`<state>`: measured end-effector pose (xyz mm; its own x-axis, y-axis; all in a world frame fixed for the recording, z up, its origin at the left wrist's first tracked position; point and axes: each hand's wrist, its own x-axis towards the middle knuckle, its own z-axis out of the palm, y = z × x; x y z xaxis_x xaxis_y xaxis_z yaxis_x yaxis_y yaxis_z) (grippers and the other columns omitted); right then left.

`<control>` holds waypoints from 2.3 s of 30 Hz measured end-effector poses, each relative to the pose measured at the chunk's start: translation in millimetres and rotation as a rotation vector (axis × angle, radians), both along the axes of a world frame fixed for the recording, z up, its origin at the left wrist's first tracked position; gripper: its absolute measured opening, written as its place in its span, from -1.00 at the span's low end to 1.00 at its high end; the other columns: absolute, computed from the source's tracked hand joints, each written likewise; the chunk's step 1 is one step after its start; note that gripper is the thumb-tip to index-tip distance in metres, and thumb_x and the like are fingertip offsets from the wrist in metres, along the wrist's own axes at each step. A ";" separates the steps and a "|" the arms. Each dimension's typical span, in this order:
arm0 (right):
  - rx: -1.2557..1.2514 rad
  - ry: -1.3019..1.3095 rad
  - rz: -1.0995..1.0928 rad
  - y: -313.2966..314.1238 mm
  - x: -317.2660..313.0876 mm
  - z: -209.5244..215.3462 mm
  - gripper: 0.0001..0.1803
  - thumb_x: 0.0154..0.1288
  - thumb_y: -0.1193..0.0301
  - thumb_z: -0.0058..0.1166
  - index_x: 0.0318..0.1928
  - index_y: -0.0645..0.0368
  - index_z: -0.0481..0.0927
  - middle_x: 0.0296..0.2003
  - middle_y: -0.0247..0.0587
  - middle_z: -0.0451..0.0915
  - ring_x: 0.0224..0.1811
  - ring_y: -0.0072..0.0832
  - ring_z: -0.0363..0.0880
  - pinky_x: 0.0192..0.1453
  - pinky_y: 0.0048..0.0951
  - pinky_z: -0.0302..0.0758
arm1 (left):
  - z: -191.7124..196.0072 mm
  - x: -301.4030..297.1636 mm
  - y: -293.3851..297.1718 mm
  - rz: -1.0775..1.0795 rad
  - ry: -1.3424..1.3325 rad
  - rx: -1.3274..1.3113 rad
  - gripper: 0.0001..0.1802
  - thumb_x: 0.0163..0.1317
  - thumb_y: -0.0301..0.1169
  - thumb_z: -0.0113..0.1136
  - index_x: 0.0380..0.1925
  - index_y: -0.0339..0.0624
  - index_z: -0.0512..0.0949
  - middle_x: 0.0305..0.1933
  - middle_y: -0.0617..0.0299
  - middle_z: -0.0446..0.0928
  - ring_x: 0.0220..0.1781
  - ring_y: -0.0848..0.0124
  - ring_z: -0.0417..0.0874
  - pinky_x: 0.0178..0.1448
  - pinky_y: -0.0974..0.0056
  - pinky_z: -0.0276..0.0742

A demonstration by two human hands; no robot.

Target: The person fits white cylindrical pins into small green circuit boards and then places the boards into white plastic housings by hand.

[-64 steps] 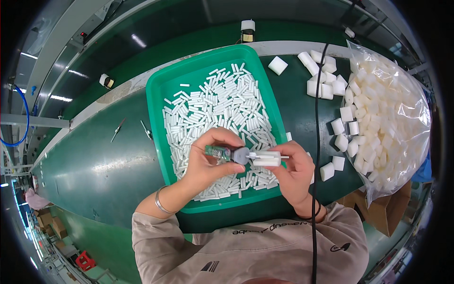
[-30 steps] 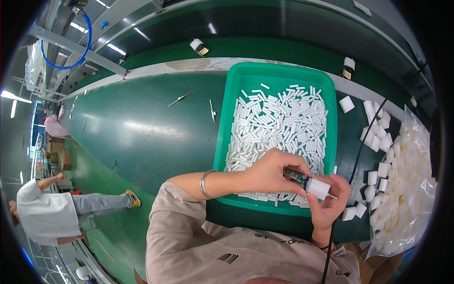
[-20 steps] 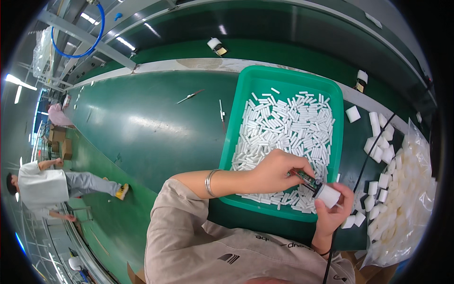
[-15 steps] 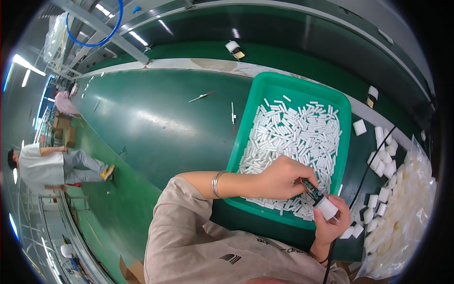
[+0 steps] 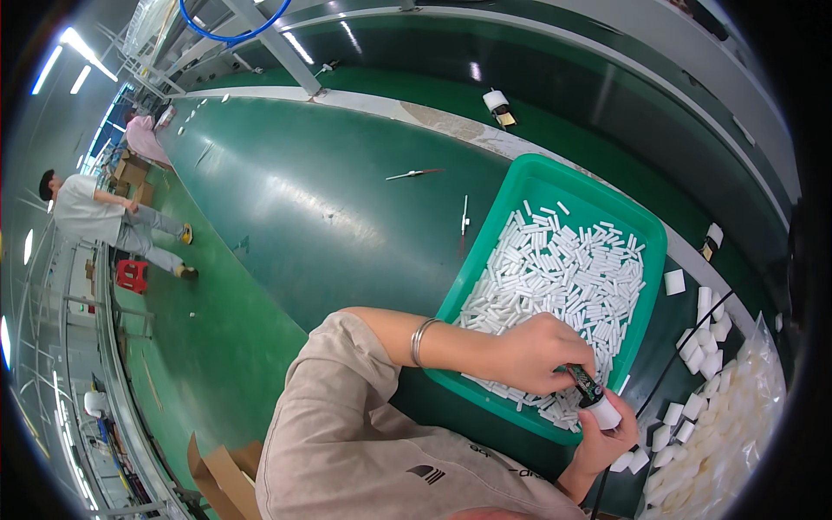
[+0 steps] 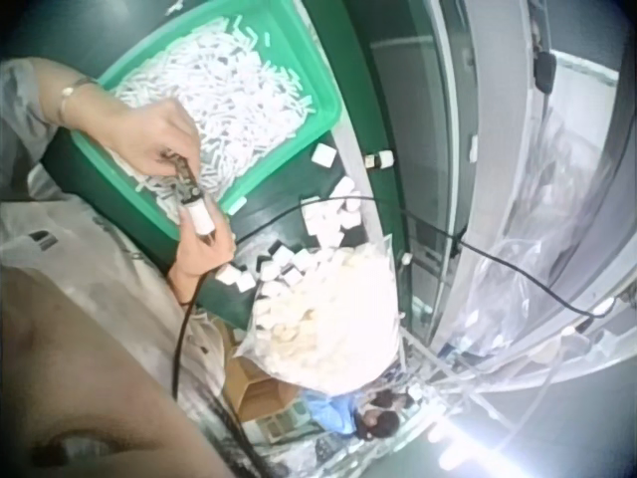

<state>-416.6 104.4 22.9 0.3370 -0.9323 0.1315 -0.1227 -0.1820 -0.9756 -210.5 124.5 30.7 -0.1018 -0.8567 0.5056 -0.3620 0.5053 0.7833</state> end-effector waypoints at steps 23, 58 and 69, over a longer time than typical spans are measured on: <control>-0.158 -0.258 -0.145 -12.8 17.7 1.7 -0.28 0.05 0.19 0.14 0.13 0.37 0.20 0.01 0.14 0.36 -0.15 -0.34 0.47 -0.13 -0.45 0.48 | 24.1 32.8 -24.3 0.044 0.073 0.161 -0.81 -0.20 -0.55 0.19 -0.46 -0.18 0.55 -0.54 0.22 0.53 -0.53 0.38 0.56 -0.44 0.37 0.44; -0.245 0.423 0.379 -15.5 17.0 21.7 -0.75 -0.12 0.61 0.12 -0.31 0.26 0.54 -0.37 -0.13 0.53 -0.34 -0.21 0.46 -0.23 -0.36 0.37 | -54.0 377.9 8.9 1.110 0.929 -0.058 -0.83 0.13 -0.36 0.10 -0.37 -0.17 0.34 -0.50 0.18 0.51 -0.49 0.39 0.55 -0.51 0.35 0.50; -0.260 0.407 0.382 -14.3 15.6 17.9 -0.82 -0.12 0.63 0.09 -0.39 0.26 0.53 -0.40 -0.15 0.54 -0.37 -0.23 0.47 -0.27 -0.38 0.38 | -53.3 379.0 11.4 1.065 0.936 -0.022 -0.85 0.14 -0.39 0.07 -0.39 -0.18 0.34 -0.47 0.14 0.52 -0.46 0.35 0.57 -0.44 0.29 0.53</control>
<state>-401.0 90.1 40.8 0.7119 -0.6903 0.1294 -0.3549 -0.5125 -0.7819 168.5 135.9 -22.7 0.9526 -0.3016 0.0390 0.0690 0.3391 0.9382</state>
